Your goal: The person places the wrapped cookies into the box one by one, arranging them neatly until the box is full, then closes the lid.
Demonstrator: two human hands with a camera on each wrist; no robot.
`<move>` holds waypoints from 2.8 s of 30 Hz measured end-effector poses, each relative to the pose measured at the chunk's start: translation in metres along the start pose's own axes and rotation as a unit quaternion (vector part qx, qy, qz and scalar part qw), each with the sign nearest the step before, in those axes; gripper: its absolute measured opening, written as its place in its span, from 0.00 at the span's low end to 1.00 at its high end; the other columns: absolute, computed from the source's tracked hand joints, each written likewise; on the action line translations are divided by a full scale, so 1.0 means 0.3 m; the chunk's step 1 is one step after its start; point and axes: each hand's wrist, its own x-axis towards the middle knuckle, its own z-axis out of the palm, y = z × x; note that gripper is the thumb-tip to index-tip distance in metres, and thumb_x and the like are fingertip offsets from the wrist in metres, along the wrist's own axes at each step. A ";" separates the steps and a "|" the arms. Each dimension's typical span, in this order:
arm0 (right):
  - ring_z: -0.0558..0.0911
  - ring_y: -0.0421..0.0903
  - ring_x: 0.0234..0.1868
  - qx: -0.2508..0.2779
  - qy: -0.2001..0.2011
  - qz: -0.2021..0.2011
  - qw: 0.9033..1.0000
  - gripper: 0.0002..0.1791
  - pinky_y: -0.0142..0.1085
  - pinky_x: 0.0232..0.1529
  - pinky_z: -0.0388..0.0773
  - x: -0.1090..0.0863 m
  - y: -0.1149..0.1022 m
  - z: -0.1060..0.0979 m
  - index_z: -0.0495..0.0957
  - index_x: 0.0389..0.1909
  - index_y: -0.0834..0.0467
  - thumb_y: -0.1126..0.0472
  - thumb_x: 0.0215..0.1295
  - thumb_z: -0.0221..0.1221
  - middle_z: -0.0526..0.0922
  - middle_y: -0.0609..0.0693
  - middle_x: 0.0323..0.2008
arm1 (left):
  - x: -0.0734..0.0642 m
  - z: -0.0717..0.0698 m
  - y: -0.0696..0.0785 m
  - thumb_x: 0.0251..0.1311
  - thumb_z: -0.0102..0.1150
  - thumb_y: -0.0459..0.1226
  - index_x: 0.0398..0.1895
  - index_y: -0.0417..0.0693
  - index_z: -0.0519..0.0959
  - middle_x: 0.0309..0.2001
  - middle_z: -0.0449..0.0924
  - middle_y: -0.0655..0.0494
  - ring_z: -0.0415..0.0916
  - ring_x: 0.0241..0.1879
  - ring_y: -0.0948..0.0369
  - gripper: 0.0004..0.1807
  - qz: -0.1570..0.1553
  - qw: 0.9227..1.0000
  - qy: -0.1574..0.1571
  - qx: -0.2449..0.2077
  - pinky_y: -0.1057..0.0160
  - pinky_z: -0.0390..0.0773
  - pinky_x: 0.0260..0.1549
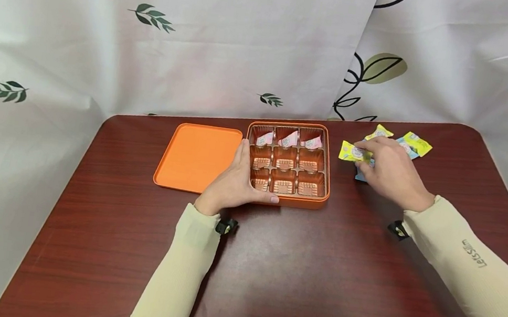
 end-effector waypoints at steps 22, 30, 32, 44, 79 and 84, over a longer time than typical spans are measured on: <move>0.79 0.59 0.49 0.039 -0.025 -0.005 0.999 0.21 0.57 0.47 0.76 0.013 -0.057 0.008 0.82 0.54 0.67 0.68 0.59 0.69 0.82 0.64 0.49 | 0.000 -0.002 0.003 0.35 0.75 0.69 0.80 0.44 0.25 0.81 0.20 0.49 0.37 0.79 0.56 0.84 -0.003 1.000 0.001 0.002 0.57 0.68 0.65; 0.80 0.56 0.47 0.046 -0.008 -0.025 0.999 0.21 0.54 0.46 0.76 0.021 -0.069 0.015 0.83 0.53 0.66 0.69 0.58 0.70 0.83 0.61 0.47 | 0.001 -0.001 0.004 0.35 0.75 0.69 0.79 0.44 0.24 0.80 0.19 0.49 0.34 0.79 0.57 0.85 -0.002 1.000 -0.002 0.002 0.58 0.67 0.65; 0.80 0.57 0.48 0.049 -0.004 -0.031 0.998 0.21 0.54 0.47 0.76 0.024 -0.071 0.017 0.83 0.53 0.67 0.69 0.58 0.70 0.83 0.61 0.47 | 0.000 -0.001 0.004 0.36 0.75 0.69 0.79 0.43 0.24 0.80 0.19 0.49 0.33 0.79 0.58 0.84 -0.001 1.000 -0.003 0.003 0.58 0.67 0.66; 0.80 0.57 0.50 0.049 -0.010 -0.039 0.998 0.20 0.54 0.47 0.76 0.031 -0.091 0.028 0.84 0.53 0.64 0.67 0.59 0.71 0.84 0.60 0.47 | 0.000 -0.001 0.002 0.37 0.75 0.68 0.79 0.43 0.25 0.80 0.19 0.50 0.31 0.79 0.59 0.84 -0.001 1.000 -0.004 0.002 0.58 0.64 0.67; 0.79 0.58 0.51 0.039 -0.044 -0.062 0.996 0.18 0.55 0.51 0.74 0.084 -0.140 0.062 0.84 0.52 0.64 0.66 0.61 0.68 0.85 0.59 0.46 | 0.004 -0.003 0.006 0.35 0.75 0.70 0.79 0.45 0.23 0.80 0.16 0.54 0.34 0.79 0.58 0.85 -0.004 1.000 -0.001 -0.003 0.57 0.65 0.67; 0.79 0.59 0.50 0.033 -0.055 -0.062 0.996 0.18 0.55 0.51 0.74 0.089 -0.147 0.065 0.84 0.51 0.65 0.66 0.60 0.69 0.84 0.60 0.47 | 0.004 0.000 0.003 0.36 0.75 0.69 0.79 0.45 0.24 0.81 0.19 0.50 0.32 0.79 0.58 0.84 -0.003 1.000 0.003 0.001 0.57 0.65 0.67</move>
